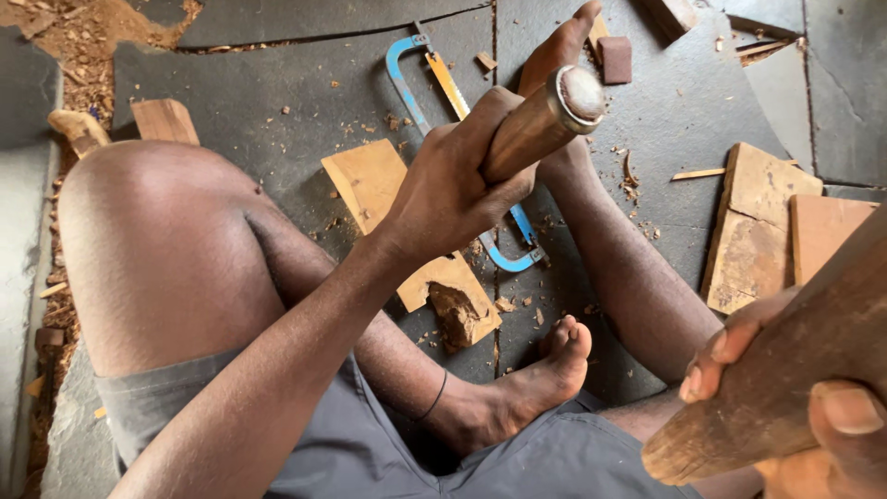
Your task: The person sits on the floor and uses a chisel and mallet to carve a piece of wood. They repeatedly strike the chisel to shape the wood, occasionally inspecting the progress. Later, they use a hand saw to cut a smaller piece of wood.
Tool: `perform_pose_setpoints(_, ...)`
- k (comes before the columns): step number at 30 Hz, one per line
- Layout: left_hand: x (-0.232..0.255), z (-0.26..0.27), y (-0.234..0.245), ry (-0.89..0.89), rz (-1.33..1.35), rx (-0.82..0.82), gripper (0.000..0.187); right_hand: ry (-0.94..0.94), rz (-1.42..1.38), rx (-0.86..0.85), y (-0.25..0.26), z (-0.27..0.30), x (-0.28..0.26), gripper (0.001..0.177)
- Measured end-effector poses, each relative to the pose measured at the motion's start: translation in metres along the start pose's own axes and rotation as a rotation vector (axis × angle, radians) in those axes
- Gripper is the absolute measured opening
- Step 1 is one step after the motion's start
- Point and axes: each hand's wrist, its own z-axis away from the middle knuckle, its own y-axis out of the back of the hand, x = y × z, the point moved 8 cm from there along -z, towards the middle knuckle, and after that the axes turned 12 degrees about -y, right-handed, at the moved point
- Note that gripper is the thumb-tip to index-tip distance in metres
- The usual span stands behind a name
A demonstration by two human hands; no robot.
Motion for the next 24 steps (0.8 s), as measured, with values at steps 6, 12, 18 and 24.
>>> perform_pose_setpoints(6,-0.001,-0.002,-0.013,-0.079,-0.092,-0.061,0.041,-0.247,-0.150,-0.225,-0.032,-0.051,0.004,0.067)
perform_pose_setpoints(12,-0.001,-0.004,-0.001,-0.020,-0.038,-0.033,0.037,0.097,0.437,0.130,-0.074,-0.023,-0.040,0.073)
perform_pose_setpoints(18,0.001,-0.004,-0.008,0.012,-0.064,-0.078,0.040,-0.005,0.242,0.058,-0.065,-0.021,-0.046,0.043)
perform_pose_setpoints(24,-0.010,-0.003,-0.017,0.114,-0.074,-0.172,0.038,-0.010,0.423,0.063,-0.064,-0.025,-0.048,0.059)
